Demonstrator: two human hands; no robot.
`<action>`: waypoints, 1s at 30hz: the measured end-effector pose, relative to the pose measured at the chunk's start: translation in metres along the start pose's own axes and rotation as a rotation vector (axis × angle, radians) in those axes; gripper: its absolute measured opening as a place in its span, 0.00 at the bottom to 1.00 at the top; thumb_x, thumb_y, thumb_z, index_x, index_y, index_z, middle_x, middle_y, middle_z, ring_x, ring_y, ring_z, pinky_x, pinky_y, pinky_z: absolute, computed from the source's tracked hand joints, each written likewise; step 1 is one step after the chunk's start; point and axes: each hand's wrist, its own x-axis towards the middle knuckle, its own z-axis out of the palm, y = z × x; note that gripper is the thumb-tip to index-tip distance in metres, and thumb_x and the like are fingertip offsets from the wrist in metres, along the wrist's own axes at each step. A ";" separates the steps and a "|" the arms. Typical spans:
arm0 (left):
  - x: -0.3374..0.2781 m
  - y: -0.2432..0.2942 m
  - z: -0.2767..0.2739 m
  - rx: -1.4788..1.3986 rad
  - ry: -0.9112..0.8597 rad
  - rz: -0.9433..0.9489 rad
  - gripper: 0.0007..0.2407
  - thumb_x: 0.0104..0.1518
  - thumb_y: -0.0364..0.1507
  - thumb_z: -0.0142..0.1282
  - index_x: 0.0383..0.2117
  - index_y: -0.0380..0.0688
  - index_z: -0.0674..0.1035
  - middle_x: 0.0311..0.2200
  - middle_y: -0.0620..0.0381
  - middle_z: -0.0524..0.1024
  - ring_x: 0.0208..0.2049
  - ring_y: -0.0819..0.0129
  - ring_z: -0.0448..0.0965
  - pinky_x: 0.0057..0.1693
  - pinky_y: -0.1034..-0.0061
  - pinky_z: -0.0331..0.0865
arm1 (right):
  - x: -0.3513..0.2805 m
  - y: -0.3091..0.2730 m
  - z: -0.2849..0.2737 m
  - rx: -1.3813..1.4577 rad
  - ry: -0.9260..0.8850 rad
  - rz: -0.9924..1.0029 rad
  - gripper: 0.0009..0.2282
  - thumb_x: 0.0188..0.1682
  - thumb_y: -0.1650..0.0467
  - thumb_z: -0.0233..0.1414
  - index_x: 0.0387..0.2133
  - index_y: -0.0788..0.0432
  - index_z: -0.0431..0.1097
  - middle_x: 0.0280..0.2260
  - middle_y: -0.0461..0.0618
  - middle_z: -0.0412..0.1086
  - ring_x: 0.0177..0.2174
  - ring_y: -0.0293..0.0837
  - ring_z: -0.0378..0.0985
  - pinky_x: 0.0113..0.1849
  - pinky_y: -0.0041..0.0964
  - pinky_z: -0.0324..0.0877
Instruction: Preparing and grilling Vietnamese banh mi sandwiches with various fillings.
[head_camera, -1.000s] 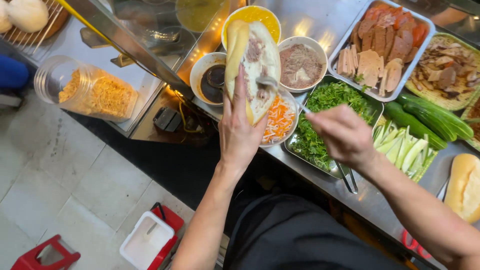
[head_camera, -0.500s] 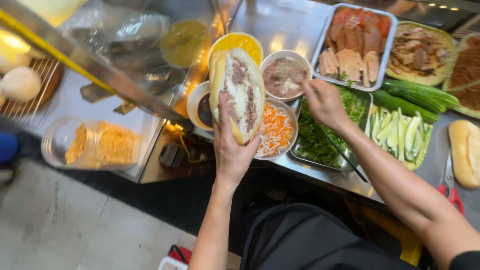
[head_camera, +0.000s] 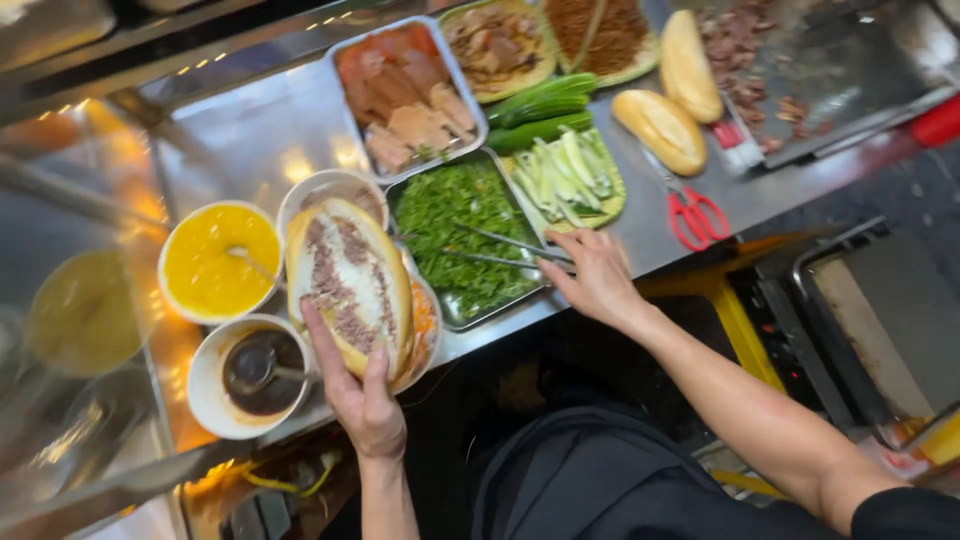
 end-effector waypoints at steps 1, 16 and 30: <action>0.003 0.002 0.009 -0.071 -0.023 -0.027 0.32 0.56 0.23 0.45 0.71 0.39 0.50 0.73 0.42 0.50 0.72 0.51 0.53 0.72 0.67 0.48 | -0.002 0.005 -0.006 0.080 0.012 0.006 0.20 0.48 0.63 0.56 0.51 0.61 0.74 0.41 0.56 0.72 0.39 0.57 0.73 0.42 0.46 0.69; -0.025 0.005 0.286 -0.085 -0.258 -0.146 0.42 0.47 0.19 0.57 0.71 0.41 0.47 0.71 0.36 0.51 0.64 0.45 0.64 0.62 0.58 0.65 | -0.019 0.587 -0.186 2.020 0.891 1.124 0.41 0.48 0.49 0.52 0.65 0.63 0.43 0.47 0.69 0.63 0.37 0.53 0.74 0.33 0.38 0.78; -0.031 0.005 0.415 -0.250 -0.358 -0.165 0.40 0.52 0.26 0.63 0.71 0.42 0.48 0.70 0.46 0.58 0.64 0.57 0.70 0.62 0.70 0.69 | -0.003 0.462 -0.210 2.213 0.727 0.882 0.32 0.38 0.62 0.66 0.56 0.57 0.63 0.47 0.53 0.75 0.40 0.44 0.86 0.38 0.33 0.88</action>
